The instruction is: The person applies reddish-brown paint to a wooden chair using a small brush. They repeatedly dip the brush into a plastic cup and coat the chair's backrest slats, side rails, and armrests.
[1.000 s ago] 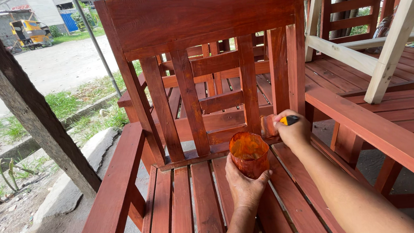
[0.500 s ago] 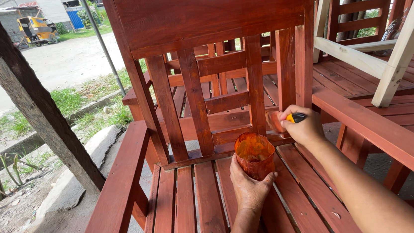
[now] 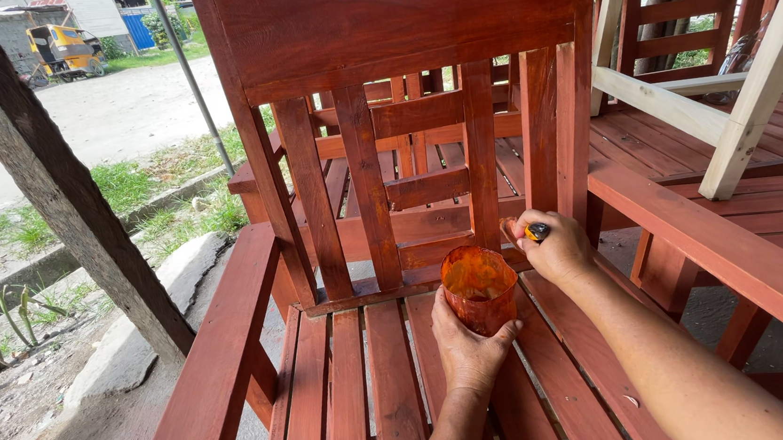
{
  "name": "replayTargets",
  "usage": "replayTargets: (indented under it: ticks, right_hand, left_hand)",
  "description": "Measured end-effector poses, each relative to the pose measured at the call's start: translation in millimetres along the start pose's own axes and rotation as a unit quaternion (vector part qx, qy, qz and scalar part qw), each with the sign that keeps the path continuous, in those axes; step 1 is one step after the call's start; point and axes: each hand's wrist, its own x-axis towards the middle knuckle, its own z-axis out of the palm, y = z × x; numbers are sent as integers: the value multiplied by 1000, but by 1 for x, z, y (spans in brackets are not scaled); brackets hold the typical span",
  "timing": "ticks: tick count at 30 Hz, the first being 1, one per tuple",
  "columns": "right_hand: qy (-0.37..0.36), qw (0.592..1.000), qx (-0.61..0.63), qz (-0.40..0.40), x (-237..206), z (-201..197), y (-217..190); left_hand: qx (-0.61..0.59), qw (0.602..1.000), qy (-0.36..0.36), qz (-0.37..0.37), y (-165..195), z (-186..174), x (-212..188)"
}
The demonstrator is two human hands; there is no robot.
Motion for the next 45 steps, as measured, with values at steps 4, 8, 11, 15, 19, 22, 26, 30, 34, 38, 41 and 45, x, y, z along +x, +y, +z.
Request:
replayTargets:
  ticks: [4, 8, 11, 15, 19, 22, 26, 30, 34, 38, 41, 45]
  right_hand:
    - [29, 995, 72, 58, 4, 20, 13]
    - [3, 939, 304, 159, 14, 25, 31]
    - [10, 988, 154, 15, 4, 21, 31]
    - [-23, 991, -116, -65, -36, 22, 8]
    - [-39, 995, -91, -14, -26, 3, -21]
    - [27, 994, -84, -61, 3, -23, -42]
    - [121, 980, -61, -145, 33, -50, -68]
    - [86, 981, -76, -154, 24, -54, -68]
    - [-44, 987, -137, -69, -19, -25, -49]
    - [-73, 980, -179, -41, -43, -1, -36]
    - [-72, 992, -87, 57, -21, 1, -34]
    - [37, 997, -41, -56, 14, -11, -23]
  left_hand:
    - [16, 1000, 7, 11, -1, 1, 0]
    - [-1, 1000, 4, -2, 0, 1, 0]
    - [5, 1000, 5, 1, 1, -1, 0]
    - [4, 1000, 3, 8, 2, -1, -3]
    - [22, 999, -10, -23, 4, 0, -2]
    - [17, 1000, 4, 10, 3, 0, -1]
    - [1, 1000, 1, 15, 2, 1, -1]
    - [14, 1000, -4, -1, 1, 2, -2]
    - [22, 1000, 0, 3, 0, 3, -1]
    - [28, 1000, 3, 9, -1, 3, -1]
    - [32, 999, 2, 4, -2, 3, -2]
    - [24, 1000, 5, 9, 0, 3, 0]
